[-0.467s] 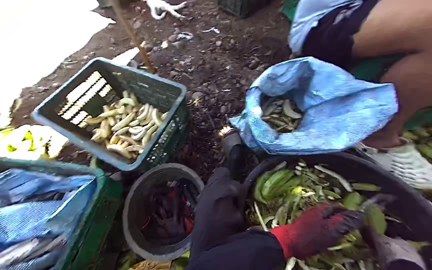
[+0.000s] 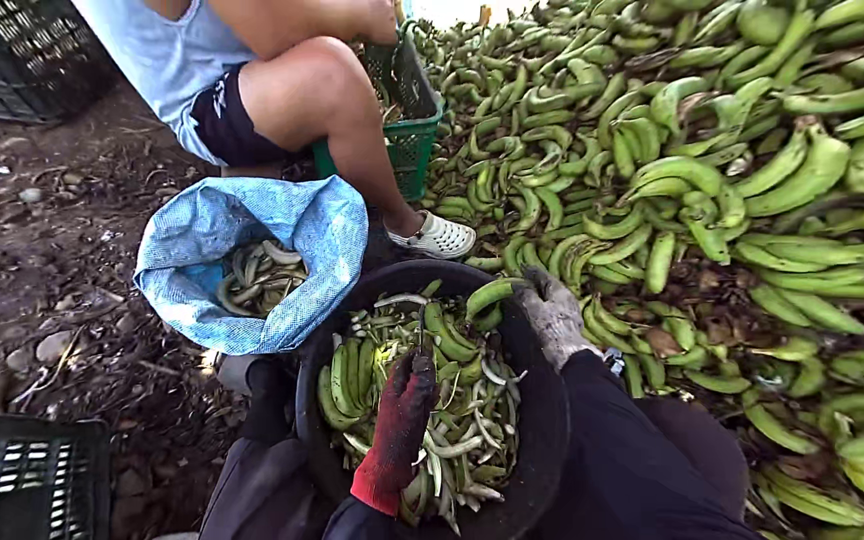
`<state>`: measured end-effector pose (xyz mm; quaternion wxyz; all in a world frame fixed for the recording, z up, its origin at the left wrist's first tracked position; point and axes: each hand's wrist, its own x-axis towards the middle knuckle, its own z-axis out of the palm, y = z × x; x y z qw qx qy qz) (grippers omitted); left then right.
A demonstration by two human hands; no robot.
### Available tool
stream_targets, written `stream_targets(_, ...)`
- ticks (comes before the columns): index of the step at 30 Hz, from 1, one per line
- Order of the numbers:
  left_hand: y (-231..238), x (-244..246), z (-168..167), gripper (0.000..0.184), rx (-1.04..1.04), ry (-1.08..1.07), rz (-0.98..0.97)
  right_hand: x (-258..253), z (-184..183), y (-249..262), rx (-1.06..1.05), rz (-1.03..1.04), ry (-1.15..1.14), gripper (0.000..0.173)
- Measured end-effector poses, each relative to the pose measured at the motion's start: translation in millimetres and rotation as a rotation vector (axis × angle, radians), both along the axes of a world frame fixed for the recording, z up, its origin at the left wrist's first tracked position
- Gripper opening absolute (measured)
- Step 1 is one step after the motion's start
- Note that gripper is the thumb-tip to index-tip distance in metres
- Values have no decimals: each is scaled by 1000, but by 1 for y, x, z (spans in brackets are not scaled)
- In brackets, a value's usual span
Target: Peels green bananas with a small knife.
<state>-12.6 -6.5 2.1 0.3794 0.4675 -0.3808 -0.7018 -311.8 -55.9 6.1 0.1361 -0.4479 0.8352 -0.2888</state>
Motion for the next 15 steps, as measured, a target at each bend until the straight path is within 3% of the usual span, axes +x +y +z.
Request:
stream_targets(3, -2, 1, -4, 54, -30, -18, -11, 0, 66, 15, -261, -18, -106, 62)
stream_targets(5, -3, 0, -6, 54, -54, 24, -29, 4, 79, 25, -434, -24, -424, 69)
stream_targets(7, -4, 0, -11, 60, -111, 49, -95, 16, 45, 35, -510, 39, -966, 56)
stream_targets(9, -3, -2, -16, 63, -217, 31, -164, 30, -6, 36, -505, 37, -1381, 59)
stream_targets(12, 10, -5, -22, 60, -357, -85, -248, 56, -26, 46, -428, -167, -1567, 59)
stream_targets(15, 17, -8, -31, 61, -583, -444, -360, 67, -29, 62, -497, -260, -1634, 47)
